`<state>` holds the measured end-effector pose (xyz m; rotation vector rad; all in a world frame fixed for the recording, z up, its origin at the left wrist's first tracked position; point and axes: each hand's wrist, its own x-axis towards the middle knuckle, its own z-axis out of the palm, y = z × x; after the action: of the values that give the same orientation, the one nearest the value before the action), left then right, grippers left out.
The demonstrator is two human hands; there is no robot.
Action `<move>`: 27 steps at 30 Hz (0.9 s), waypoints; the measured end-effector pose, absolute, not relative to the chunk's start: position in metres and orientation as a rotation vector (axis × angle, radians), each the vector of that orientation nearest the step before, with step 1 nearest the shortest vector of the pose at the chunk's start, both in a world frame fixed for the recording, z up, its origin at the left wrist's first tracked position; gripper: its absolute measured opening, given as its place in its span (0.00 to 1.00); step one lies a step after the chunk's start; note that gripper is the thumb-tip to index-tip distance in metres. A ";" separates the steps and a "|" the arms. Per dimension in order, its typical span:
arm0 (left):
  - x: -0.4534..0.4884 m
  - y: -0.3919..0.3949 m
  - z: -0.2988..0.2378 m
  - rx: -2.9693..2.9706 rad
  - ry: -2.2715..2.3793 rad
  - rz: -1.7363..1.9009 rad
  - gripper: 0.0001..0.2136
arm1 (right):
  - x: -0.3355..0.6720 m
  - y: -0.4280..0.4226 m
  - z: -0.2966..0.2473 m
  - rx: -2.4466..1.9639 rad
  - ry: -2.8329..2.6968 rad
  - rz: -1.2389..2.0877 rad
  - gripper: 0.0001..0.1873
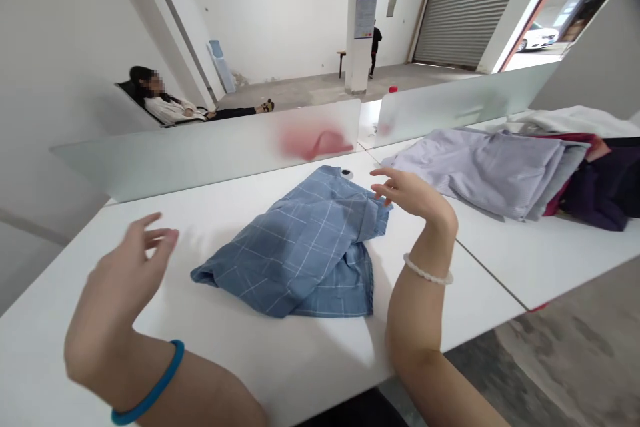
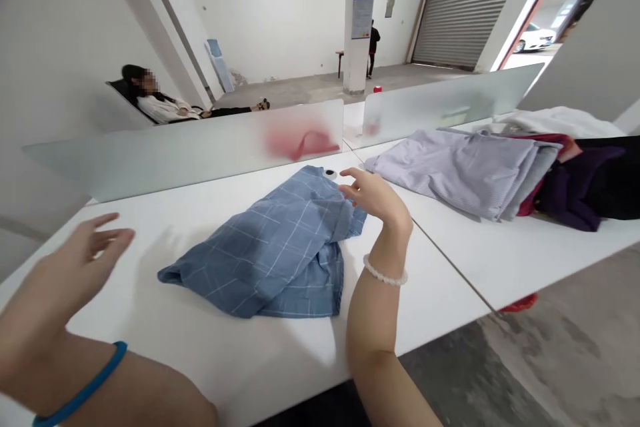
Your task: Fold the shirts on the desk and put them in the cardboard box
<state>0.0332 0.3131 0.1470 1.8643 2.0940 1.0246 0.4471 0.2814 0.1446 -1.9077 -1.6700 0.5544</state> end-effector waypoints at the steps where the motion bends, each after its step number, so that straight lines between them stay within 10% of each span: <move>1: 0.041 0.317 0.147 1.930 2.016 0.756 0.24 | 0.452 0.288 0.139 -1.947 -1.661 0.574 0.19; 9: 0.171 0.337 0.132 2.408 1.397 -0.312 0.18 | 0.465 0.345 0.071 -2.187 -1.615 0.897 0.24; 17: 0.249 0.329 0.081 2.419 1.177 -0.641 0.15 | 0.469 0.359 0.053 -2.177 -1.647 0.780 0.04; 21: 0.222 0.340 0.099 2.454 1.296 -0.279 0.13 | 0.472 0.348 0.069 -2.093 -1.639 0.646 0.04; 27: 0.178 0.333 0.153 1.600 1.070 1.269 0.08 | 0.442 0.315 0.125 -1.687 -1.696 0.541 0.07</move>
<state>0.1779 0.3329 0.1526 1.6000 1.0697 1.2687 0.4420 0.3150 0.1248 -1.6866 -1.6956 0.5414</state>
